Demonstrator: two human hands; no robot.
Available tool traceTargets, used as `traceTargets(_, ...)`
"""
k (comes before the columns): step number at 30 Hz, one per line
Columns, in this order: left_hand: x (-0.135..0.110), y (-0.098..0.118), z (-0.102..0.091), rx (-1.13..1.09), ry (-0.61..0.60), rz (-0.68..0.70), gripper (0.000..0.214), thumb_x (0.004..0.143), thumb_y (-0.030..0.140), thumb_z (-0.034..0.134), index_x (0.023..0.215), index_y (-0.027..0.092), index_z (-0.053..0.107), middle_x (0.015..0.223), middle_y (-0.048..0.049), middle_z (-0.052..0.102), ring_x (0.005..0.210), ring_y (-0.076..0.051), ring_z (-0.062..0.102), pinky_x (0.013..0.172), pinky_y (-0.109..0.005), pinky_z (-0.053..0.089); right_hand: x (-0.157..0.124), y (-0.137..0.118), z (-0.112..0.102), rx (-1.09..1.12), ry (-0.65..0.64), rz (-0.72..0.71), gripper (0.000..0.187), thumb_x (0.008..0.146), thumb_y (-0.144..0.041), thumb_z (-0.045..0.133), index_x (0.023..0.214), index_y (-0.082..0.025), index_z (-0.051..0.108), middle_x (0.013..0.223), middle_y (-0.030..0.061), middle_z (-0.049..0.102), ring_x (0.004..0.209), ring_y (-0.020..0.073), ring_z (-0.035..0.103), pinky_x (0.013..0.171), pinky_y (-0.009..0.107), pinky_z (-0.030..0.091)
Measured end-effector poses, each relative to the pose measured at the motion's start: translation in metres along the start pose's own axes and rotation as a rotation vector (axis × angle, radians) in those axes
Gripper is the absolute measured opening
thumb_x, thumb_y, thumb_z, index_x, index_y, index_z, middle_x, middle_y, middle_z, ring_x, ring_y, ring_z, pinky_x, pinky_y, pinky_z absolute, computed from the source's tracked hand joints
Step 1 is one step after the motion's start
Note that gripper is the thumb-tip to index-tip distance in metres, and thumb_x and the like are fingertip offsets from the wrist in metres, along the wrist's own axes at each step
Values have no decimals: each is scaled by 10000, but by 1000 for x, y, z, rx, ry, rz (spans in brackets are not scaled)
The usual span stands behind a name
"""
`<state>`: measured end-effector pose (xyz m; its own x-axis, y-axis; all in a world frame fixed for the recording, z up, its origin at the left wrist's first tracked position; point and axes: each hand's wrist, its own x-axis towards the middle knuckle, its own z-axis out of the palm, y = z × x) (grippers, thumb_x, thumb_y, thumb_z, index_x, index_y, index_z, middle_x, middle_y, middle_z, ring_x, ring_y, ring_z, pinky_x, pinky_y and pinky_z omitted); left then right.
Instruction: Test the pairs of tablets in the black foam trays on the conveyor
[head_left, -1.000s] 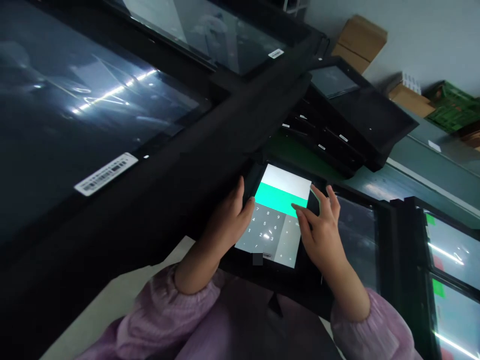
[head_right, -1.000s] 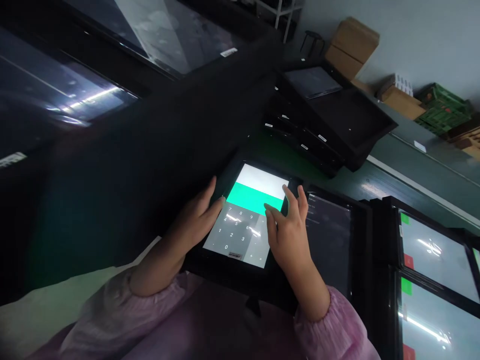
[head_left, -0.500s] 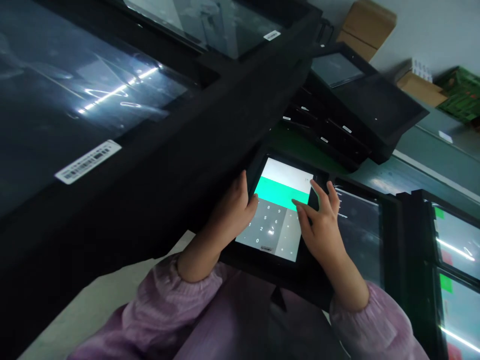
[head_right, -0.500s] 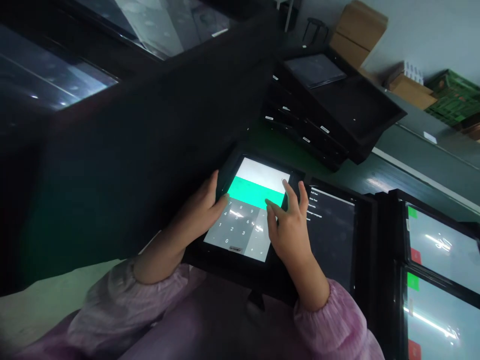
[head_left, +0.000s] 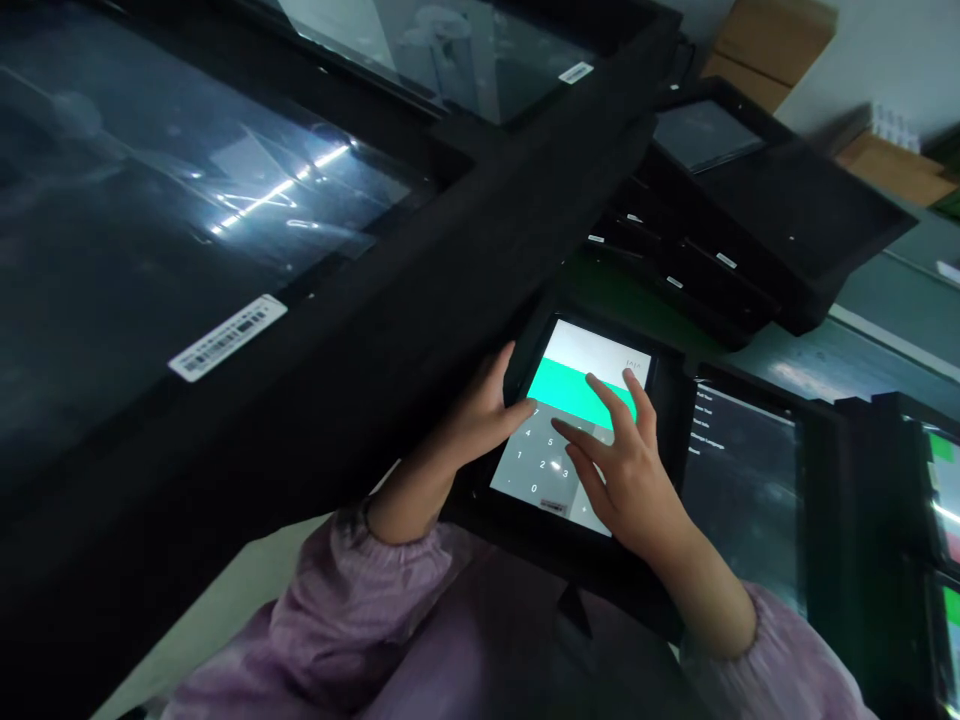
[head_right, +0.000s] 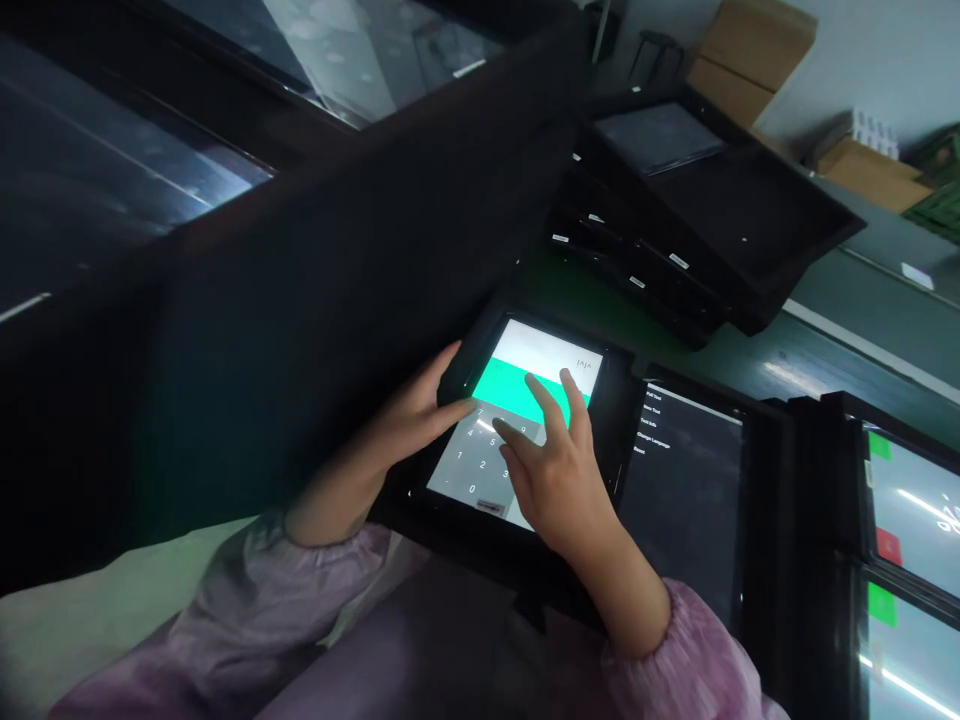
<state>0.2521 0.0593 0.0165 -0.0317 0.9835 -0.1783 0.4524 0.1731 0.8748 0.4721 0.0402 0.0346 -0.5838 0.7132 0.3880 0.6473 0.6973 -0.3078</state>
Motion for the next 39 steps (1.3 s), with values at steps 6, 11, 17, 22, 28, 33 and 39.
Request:
traceTargets(6, -2, -2, -3, 92, -30, 49, 982, 851, 398, 696, 1679, 107, 256, 1754, -254, 289, 1633, -387, 293, 1332, -566, 263, -3, 17, -13, -45, 191, 148, 311, 1071, -252, 513, 1081, -234, 823, 1492, 109, 614, 1574, 418, 357, 1145, 703, 503)
traceTargets(11, -4, 3, -5, 67, -56, 4, 949, 880, 400, 634, 1682, 93, 231, 1759, -249, 283, 1646, -372, 266, 1337, -576, 236, -15, 33, -22, -110, 276, 289, 386, 1077, -351, 522, 869, -220, 820, 1366, 98, 705, 1508, 416, 445, 1108, 673, 529)
traceTargets(17, -7, 8, -4, 27, -35, -4, 931, 871, 418, 601, 1674, 103, 251, 1764, -234, 280, 1654, -367, 245, 1341, -583, 217, -18, 35, -14, -95, 195, 326, 404, 1075, -399, 509, 921, -249, 852, 1445, 114, 643, 1531, 417, 395, 1138, 724, 492)
traceTargets(22, -6, 10, -3, 70, -31, -16, 942, 854, 392, 583, 1663, 38, 254, 1751, -268, 287, 1649, -379, 253, 1346, -573, 220, -11, 28, -10, -79, 123, 260, 371, 1085, -364, 487, 1115, -269, 845, 1576, 112, 542, 1581, 447, 303, 1185, 797, 388)
traceTargets(28, -5, 13, -3, 73, -10, -72, 890, 877, 346, 570, 1671, 67, 279, 1744, -232, 330, 1646, -369, 267, 1345, -561, 248, -15, 30, -13, -130, 228, 334, 417, 1069, -331, 519, 820, -215, 833, 1454, 108, 658, 1536, 452, 367, 1165, 783, 427)
traceTargets(33, -4, 7, -2, 1, 43, -63, 808, 897, 334, 583, 1660, 173, 369, 1726, -166, 404, 1629, -337, 324, 1338, -563, 262, -11, 23, -10, -103, 161, 275, 360, 1076, -306, 494, 1094, -240, 848, 1601, 104, 538, 1606, 451, 263, 1204, 789, 383)
traceTargets(39, -5, 7, -4, -40, 65, -87, 738, 941, 435, 585, 1635, 234, 436, 1726, -121, 418, 1615, -330, 358, 1322, -557, 300, -30, 27, -37, -158, 259, 338, 348, 1080, -331, 509, 1065, -253, 847, 1594, 82, 560, 1612, 419, 282, 1230, 755, 375)
